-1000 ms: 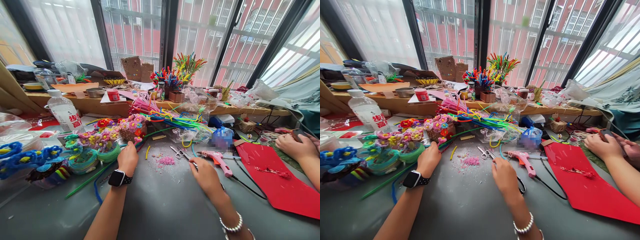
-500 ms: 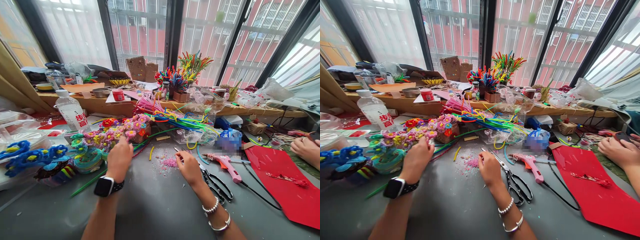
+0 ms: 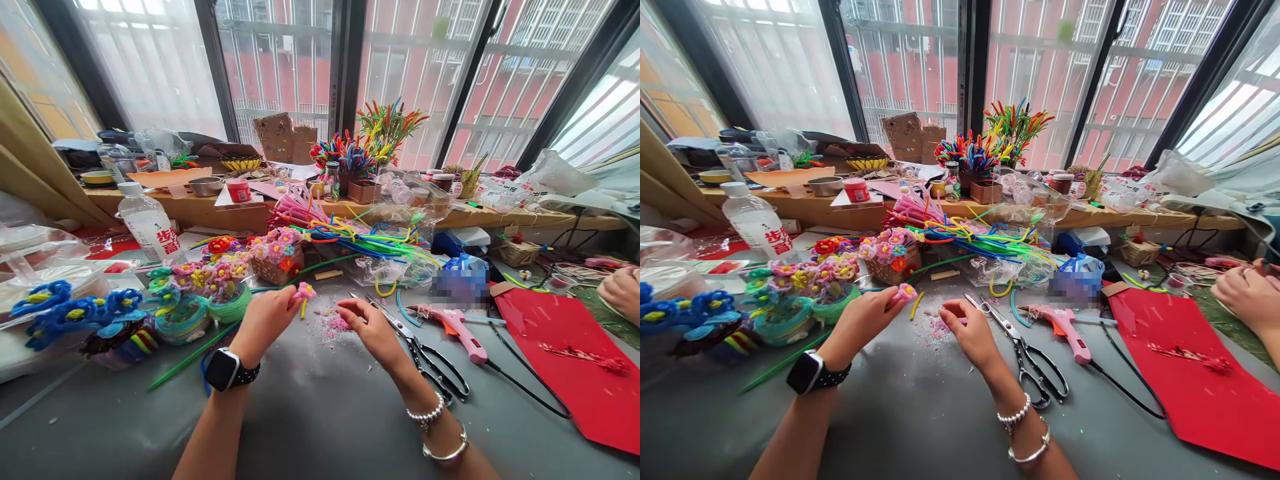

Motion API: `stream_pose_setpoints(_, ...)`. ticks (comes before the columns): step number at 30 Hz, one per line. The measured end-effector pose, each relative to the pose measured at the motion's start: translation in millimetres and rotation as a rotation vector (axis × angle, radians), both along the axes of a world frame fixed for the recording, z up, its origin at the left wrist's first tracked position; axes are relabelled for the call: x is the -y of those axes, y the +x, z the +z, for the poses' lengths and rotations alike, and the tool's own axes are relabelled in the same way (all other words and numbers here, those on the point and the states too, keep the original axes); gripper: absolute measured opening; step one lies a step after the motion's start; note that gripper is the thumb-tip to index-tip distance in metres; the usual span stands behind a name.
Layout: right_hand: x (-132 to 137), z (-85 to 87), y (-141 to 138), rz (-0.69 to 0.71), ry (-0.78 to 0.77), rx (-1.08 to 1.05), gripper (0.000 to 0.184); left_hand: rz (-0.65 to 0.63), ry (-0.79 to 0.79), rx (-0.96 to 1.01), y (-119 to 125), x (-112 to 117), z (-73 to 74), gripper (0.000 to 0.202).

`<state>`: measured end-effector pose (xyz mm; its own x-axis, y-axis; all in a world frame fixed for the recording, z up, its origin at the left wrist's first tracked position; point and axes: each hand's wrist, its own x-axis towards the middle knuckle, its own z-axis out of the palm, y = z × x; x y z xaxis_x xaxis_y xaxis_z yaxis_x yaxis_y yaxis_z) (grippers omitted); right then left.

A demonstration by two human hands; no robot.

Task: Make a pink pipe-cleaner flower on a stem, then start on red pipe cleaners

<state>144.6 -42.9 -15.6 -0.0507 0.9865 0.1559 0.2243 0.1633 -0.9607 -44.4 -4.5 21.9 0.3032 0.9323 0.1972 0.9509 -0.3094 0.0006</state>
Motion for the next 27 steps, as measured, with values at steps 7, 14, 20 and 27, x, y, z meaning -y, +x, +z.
stream_pose_setpoints(7, 1, 4.3, 0, 0.192, -0.165, -0.483, 0.03, -0.325, 0.019, 0.005, 25, 9, -5.4, 0.021)
stream_pose_setpoints(14, 7, 10.0, -5, 0.284, -0.165, -0.466, 0.02, -0.381, 0.045, 0.004, 29, 9, -10.3, 0.021)
stream_pose_setpoints(20, 10, 15.0, -7, 0.273, -0.154, -0.371, 0.018, -0.422, 0.059, 0.042, 29, 6, -13.4, 0.024)
stream_pose_setpoints(27, 11, 10.0, -12, 0.209, -0.071, -0.293, 0.019, -0.432, 0.175, 0.136, 29, 5, -13.0, 0.023)
